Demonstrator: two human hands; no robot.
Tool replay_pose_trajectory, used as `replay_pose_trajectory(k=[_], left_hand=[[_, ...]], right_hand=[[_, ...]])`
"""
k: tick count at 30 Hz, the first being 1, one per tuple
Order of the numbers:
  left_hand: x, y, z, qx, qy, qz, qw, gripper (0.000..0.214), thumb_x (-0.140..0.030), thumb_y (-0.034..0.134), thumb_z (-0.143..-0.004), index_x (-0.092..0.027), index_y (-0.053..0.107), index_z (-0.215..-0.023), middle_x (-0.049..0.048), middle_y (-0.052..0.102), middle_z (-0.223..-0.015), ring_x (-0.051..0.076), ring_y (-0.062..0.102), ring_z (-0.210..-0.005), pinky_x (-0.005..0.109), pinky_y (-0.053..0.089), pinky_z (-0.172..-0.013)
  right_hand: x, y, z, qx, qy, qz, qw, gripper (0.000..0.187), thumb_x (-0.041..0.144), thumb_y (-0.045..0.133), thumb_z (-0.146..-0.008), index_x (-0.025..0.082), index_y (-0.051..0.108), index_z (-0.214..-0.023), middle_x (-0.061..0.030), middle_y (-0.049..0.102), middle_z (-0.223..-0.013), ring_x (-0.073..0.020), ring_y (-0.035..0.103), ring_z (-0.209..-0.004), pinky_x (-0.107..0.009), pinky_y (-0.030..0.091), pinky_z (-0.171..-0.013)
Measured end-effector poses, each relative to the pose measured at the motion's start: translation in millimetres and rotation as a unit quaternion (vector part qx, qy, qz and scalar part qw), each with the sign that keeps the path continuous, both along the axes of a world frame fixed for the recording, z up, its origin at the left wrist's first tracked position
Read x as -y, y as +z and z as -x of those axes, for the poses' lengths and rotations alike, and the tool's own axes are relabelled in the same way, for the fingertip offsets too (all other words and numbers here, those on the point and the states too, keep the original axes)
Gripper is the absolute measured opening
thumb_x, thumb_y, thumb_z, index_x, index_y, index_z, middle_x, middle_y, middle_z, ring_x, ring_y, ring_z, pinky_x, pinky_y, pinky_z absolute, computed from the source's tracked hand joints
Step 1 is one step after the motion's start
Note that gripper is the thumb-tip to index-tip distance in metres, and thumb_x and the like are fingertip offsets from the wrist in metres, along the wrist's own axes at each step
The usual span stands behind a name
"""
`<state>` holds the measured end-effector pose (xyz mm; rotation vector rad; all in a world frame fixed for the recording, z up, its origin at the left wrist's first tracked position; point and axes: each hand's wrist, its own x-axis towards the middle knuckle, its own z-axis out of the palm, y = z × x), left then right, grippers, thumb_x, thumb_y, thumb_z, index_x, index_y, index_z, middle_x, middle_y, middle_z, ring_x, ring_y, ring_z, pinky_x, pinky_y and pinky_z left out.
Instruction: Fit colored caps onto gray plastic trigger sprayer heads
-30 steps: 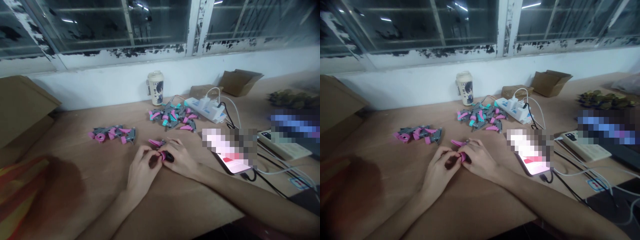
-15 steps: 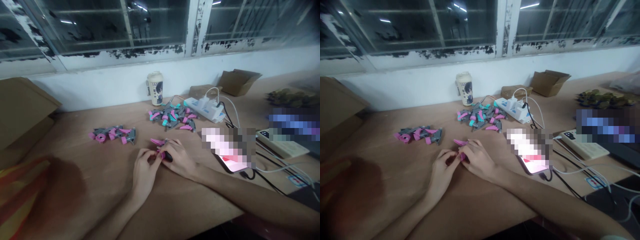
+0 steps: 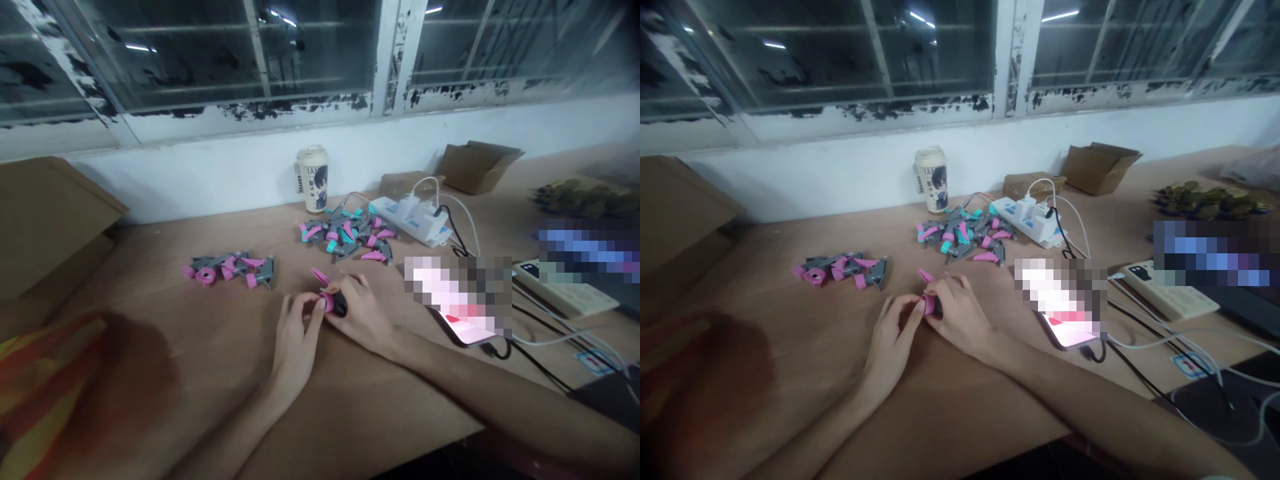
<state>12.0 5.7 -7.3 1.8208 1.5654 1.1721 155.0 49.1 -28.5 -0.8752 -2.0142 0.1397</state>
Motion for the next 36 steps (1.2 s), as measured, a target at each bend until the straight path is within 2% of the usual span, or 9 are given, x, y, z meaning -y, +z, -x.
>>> replay_pose_trajectory(k=[3, 7, 11, 14, 20, 24, 27, 31, 36], left_hand=[[0, -1.7, -2, 0.032, -0.018, 0.01, 0.999, 0.024, -0.033, 0.056, -0.083, -0.021, 0.051, -0.104, 0.004, 0.063, -0.1, 0.017, 0.061, -0.093, 0.033, 0.049, -0.083], [-4, -2.9, 1, -0.005, -0.03, -0.014, 0.999, 0.025, -0.026, 0.06, -0.08, -0.021, 0.053, -0.103, 0.0033, 0.065, -0.095, 0.017, 0.063, -0.086, 0.033, 0.05, -0.08], [-16, 4.4, 18, -0.073, 0.012, -0.069, 0.995, 0.021, -0.027, 0.058, -0.081, -0.022, 0.059, -0.102, 0.0033, 0.064, -0.093, 0.018, 0.062, -0.082, 0.033, 0.05, -0.077], [-31, 11.3, 41, -0.08, 0.078, -0.133, 0.985, 0.024, -0.033, 0.06, -0.079, -0.022, 0.061, -0.1, 0.0038, 0.064, -0.099, 0.019, 0.061, -0.087, 0.035, 0.048, -0.084], [-61, 12.6, 95, -0.081, 0.202, -0.192, 0.957, 0.037, -0.041, 0.065, -0.074, -0.021, 0.059, -0.104, 0.006, 0.064, -0.102, 0.021, 0.061, -0.09, 0.036, 0.047, -0.086], [-72, 6.7, 115, -0.145, 0.232, -0.187, 0.943, 0.036, -0.039, 0.062, -0.076, -0.018, 0.058, -0.105, 0.0078, 0.063, -0.1, 0.023, 0.059, -0.094, 0.037, 0.045, -0.088], [-73, 5.9, 118, -0.218, 0.255, -0.152, 0.93, 0.036, -0.038, 0.06, -0.077, -0.014, 0.059, -0.104, 0.0119, 0.061, -0.101, 0.029, 0.054, -0.103, 0.042, 0.041, -0.091], [-71, 8.9, 114, -0.252, 0.311, -0.093, 0.912, 0.043, -0.043, 0.058, -0.078, -0.017, 0.059, -0.111, 0.0158, 0.055, -0.112, 0.035, 0.047, -0.111, 0.051, 0.039, -0.09], [-67, 10.0, 108, -0.265, 0.315, -0.123, 0.903, 0.044, -0.043, 0.056, -0.078, -0.016, 0.058, -0.113, 0.0175, 0.052, -0.112, 0.036, 0.047, -0.109, 0.05, 0.04, -0.087]], right_hand=[[0, 0.8, -1, 0.002, 0.011, 0.009, 1.0, 0.025, 0.01, 0.053, -0.072, 0.021, 0.046, -0.094, -0.0046, 0.065, -0.09, -0.0197, 0.062, -0.086, -0.046, 0.035, -0.096], [0, 2.8, 0, 0.02, 0.042, 0.012, 0.999, 0.034, 0.01, 0.054, -0.07, 0.02, 0.046, -0.101, -0.0054, 0.064, -0.098, -0.0198, 0.061, -0.095, -0.048, 0.028, -0.102], [0, 7.5, -1, 0.034, 0.03, 0.03, 0.999, 0.053, 0.037, 0.064, -0.074, 0.019, 0.04, -0.118, -0.0087, 0.062, -0.109, -0.0238, 0.056, -0.106, -0.052, 0.022, -0.105], [-2, 9.5, -6, 0.038, -0.013, 0.028, 0.999, 0.068, 0.055, 0.063, -0.072, 0.019, 0.038, -0.123, -0.0111, 0.06, -0.114, -0.0273, 0.051, -0.114, -0.053, 0.022, -0.106], [-11, 9.8, -15, 0.085, -0.15, 0.043, 0.984, 0.052, 0.057, 0.045, -0.084, 0.014, 0.052, -0.112, -0.0131, 0.062, -0.105, -0.0304, 0.052, -0.107, -0.05, 0.032, -0.098], [-21, 9.0, -21, 0.108, -0.205, 0.027, 0.972, 0.05, 0.055, 0.04, -0.087, 0.012, 0.054, -0.108, -0.013, 0.062, -0.102, -0.0305, 0.052, -0.106, -0.05, 0.029, -0.099], [-33, 6.2, -29, 0.106, -0.242, 0.016, 0.964, 0.05, 0.056, 0.04, -0.086, 0.013, 0.055, -0.106, -0.0127, 0.063, -0.1, -0.0294, 0.054, -0.101, -0.05, 0.027, -0.099], [-51, 0.6, -42, 0.088, -0.298, 0.003, 0.951, 0.048, 0.056, 0.042, -0.086, 0.013, 0.056, -0.101, -0.0139, 0.063, -0.099, -0.0295, 0.052, -0.1, -0.048, 0.027, -0.096], [-63, 4.8, -52, 0.118, -0.37, 0.066, 0.919, 0.042, 0.048, 0.043, -0.088, 0.014, 0.054, -0.108, -0.0138, 0.06, -0.11, -0.0281, 0.049, -0.106, -0.044, 0.021, -0.099]])
